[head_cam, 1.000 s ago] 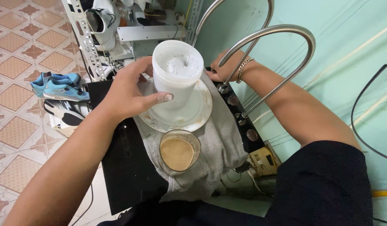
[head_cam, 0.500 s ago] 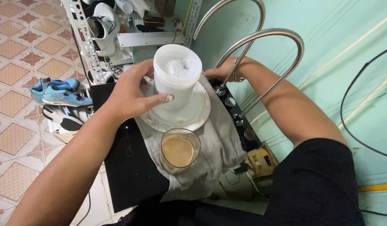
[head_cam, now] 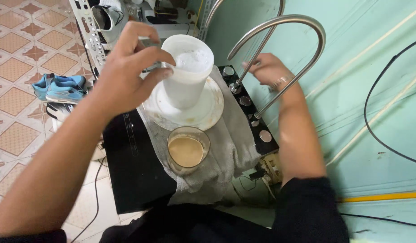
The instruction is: The person cleans a shoe and an insole using a brush and a cleaning solution, then fills a cup with water from a dispenser and rinses the items in a sink.
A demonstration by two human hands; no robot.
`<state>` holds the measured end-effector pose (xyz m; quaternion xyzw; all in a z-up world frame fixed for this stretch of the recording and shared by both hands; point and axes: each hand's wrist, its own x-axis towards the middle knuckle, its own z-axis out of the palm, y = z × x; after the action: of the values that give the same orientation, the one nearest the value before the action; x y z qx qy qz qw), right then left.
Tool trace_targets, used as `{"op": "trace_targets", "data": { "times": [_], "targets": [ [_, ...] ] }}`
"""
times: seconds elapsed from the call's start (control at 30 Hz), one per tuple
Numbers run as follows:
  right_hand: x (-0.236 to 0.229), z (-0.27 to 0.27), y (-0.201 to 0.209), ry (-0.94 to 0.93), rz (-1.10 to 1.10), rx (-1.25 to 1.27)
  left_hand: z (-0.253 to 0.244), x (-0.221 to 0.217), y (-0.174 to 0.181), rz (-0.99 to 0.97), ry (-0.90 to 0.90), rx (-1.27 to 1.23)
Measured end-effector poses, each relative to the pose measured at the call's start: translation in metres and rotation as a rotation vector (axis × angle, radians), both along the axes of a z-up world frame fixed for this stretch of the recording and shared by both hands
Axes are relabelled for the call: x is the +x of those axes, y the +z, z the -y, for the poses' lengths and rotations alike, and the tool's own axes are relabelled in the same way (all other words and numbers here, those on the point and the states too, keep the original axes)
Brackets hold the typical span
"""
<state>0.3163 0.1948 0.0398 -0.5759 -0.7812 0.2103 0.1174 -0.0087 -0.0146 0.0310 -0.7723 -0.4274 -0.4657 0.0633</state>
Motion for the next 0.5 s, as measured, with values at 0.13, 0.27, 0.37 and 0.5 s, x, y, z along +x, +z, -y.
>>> {"op": "trace_targets", "data": {
  "times": [0.13,0.27,0.37,0.5],
  "targets": [
    [0.034,0.041,-0.001,-0.027,-0.215,0.197,-0.002,-0.013,0.040,-0.305,-0.083,0.070],
    [0.054,0.095,-0.009,-0.089,-0.293,0.305,-0.012,-0.012,0.070,-0.449,-0.099,-0.158],
    [0.061,0.125,-0.021,-0.094,-0.420,0.381,-0.019,-0.004,0.082,-0.528,-0.076,-0.259],
    [0.064,0.150,-0.042,-0.287,-0.518,0.655,-0.012,-0.001,0.079,-0.514,-0.040,-0.238]
  ]
}}
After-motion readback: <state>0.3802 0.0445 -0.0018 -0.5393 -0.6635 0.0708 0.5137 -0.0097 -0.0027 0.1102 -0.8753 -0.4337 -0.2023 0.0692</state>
